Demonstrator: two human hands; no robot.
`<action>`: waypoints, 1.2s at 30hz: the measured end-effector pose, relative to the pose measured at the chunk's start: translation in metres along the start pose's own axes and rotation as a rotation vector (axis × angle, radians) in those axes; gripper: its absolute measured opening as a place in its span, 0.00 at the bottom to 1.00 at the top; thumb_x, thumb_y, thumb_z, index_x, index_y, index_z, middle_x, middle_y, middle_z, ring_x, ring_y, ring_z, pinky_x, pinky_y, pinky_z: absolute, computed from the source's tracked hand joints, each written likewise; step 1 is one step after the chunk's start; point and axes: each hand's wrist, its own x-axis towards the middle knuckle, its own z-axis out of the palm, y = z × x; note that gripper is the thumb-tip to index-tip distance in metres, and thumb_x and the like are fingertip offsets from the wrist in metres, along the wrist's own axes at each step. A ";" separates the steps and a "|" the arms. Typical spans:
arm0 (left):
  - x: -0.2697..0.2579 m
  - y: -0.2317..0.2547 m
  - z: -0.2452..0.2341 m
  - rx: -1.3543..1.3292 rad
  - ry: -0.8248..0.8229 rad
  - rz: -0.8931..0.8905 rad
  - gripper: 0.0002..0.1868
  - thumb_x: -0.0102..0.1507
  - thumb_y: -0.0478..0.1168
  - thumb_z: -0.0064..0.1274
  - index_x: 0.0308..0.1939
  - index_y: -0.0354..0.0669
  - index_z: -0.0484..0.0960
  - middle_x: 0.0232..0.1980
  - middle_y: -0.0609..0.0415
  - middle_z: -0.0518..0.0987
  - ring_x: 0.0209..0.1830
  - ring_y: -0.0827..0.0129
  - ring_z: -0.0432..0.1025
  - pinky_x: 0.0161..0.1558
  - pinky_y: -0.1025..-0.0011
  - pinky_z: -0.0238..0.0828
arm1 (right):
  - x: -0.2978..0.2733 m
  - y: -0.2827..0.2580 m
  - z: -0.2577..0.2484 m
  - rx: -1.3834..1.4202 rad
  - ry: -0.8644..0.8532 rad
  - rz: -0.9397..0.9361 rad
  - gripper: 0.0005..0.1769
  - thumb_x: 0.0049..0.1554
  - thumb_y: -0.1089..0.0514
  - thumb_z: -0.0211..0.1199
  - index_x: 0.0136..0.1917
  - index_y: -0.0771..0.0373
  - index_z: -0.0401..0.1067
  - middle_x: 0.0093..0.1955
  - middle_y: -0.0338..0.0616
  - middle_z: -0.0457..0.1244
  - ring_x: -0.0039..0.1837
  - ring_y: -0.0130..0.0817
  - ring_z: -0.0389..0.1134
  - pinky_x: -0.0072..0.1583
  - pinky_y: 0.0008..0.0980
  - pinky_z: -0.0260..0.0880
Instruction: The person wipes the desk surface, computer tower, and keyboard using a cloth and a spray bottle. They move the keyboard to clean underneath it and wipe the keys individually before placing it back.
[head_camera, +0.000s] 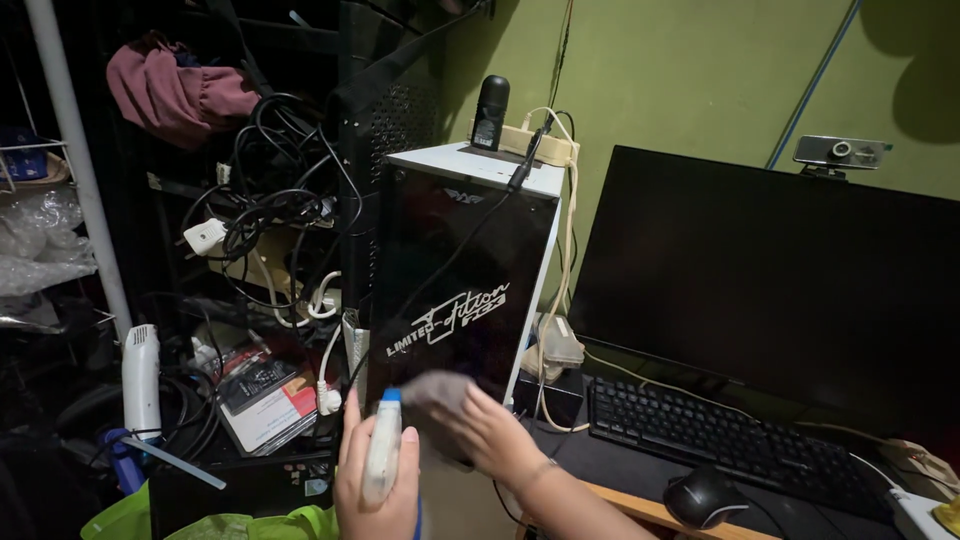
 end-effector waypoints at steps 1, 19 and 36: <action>-0.002 0.000 -0.003 0.010 -0.011 -0.007 0.15 0.56 0.46 0.61 0.45 0.47 0.82 0.75 0.45 0.72 0.52 0.57 0.79 0.47 0.65 0.71 | -0.021 -0.009 0.019 0.114 -0.030 -0.056 0.39 0.63 0.43 0.39 0.85 0.54 0.43 0.81 0.46 0.50 0.81 0.43 0.48 0.82 0.50 0.37; -0.013 0.001 -0.012 -0.055 0.037 -0.230 0.17 0.52 0.44 0.62 0.43 0.44 0.83 0.77 0.45 0.70 0.16 0.58 0.79 0.20 0.71 0.77 | 0.137 0.048 -0.057 0.140 0.227 0.110 0.30 0.61 0.49 0.51 0.76 0.54 0.64 0.81 0.45 0.51 0.83 0.56 0.42 0.79 0.64 0.44; 0.009 0.010 -0.041 0.130 0.084 -0.139 0.17 0.53 0.48 0.61 0.44 0.47 0.84 0.76 0.40 0.72 0.59 0.62 0.75 0.42 0.67 0.69 | 0.125 0.133 -0.060 0.115 0.832 0.348 0.07 0.57 0.57 0.71 0.49 0.48 0.77 0.52 0.46 0.63 0.58 0.55 0.65 0.57 0.56 0.67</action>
